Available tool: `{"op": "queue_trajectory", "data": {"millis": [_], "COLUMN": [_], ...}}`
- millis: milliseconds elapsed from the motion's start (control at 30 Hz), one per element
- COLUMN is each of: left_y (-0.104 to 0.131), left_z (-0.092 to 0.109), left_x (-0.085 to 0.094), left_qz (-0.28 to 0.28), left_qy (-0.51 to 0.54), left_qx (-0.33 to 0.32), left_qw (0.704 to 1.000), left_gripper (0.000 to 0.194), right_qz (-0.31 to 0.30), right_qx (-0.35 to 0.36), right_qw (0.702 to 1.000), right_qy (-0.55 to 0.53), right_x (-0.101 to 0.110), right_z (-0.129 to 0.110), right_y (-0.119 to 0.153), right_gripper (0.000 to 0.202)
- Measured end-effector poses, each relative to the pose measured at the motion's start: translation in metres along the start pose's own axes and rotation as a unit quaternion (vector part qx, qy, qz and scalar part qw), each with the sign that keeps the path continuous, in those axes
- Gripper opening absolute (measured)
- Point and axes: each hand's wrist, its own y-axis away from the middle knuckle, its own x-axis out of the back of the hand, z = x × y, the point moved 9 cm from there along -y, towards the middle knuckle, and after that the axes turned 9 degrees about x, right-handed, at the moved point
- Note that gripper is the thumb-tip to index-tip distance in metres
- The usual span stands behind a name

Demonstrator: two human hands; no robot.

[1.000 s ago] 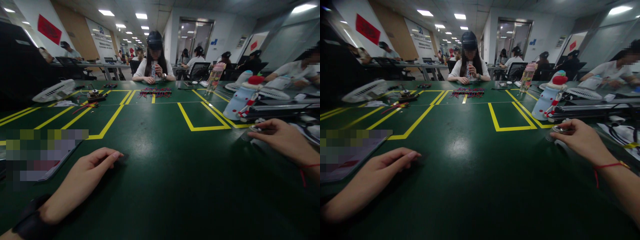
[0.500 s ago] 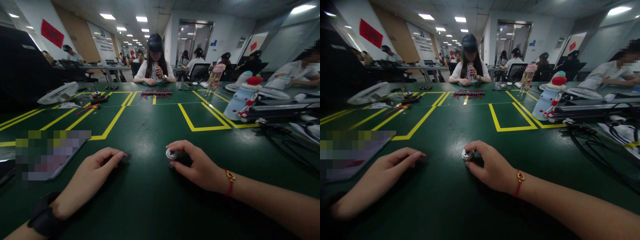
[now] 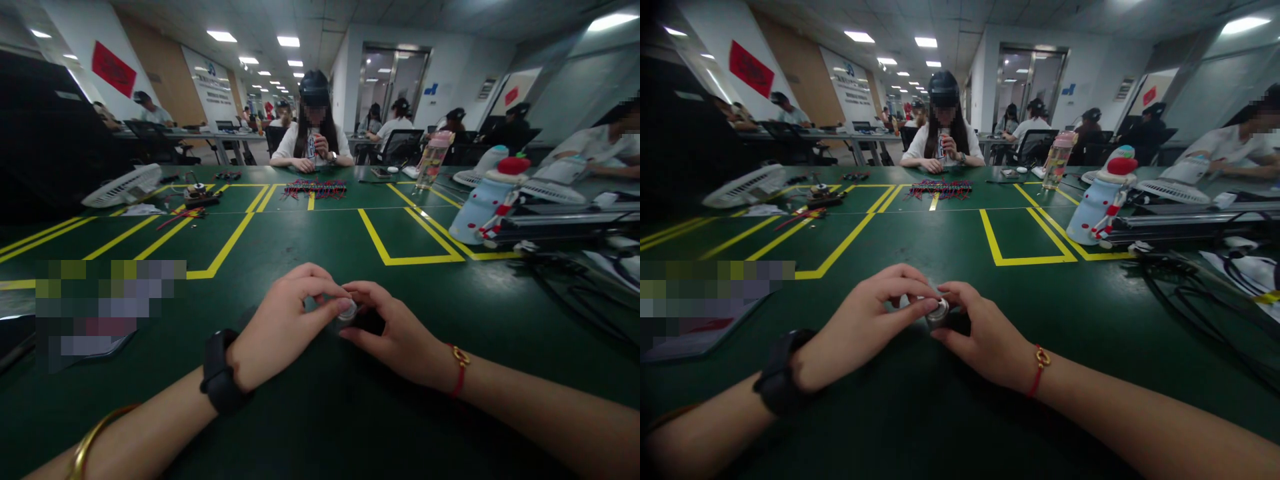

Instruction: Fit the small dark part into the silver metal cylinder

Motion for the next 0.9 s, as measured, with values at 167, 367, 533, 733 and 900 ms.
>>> {"op": "queue_trajectory", "data": {"millis": [167, 367, 533, 733, 900], "left_y": [0.007, 0.013, 0.014, 0.033, 0.059], "left_z": [-0.027, -0.047, -0.043, -0.078, -0.135], "left_x": [0.007, -0.024, -0.020, 0.044, 0.085], "left_qz": [0.007, -0.058, -0.040, 0.016, 0.079], "left_qy": [-0.006, -0.050, -0.061, -0.031, -0.005], "left_qx": [0.046, 0.048, 0.047, 0.156, 0.289], "left_qw": [0.999, 0.996, 0.996, 0.987, 0.954], "left_gripper": [0.019, 0.018, 0.023, 0.033, 0.041], "right_qz": [0.008, 0.018, 0.026, 0.139, 0.232], "right_qx": [0.009, 0.002, -0.009, -0.148, -0.279], "right_qw": [0.999, 1.000, 0.999, 0.968, 0.872], "right_qy": [0.031, 0.026, 0.027, 0.149, 0.329], "right_x": [0.004, 0.004, 0.011, 0.111, 0.218], "right_z": [-0.005, -0.004, -0.002, 0.040, 0.089], "right_y": [-0.001, 0.000, 0.000, 0.038, 0.110], "right_gripper": [0.047, 0.045, 0.045, 0.055, 0.058]}}
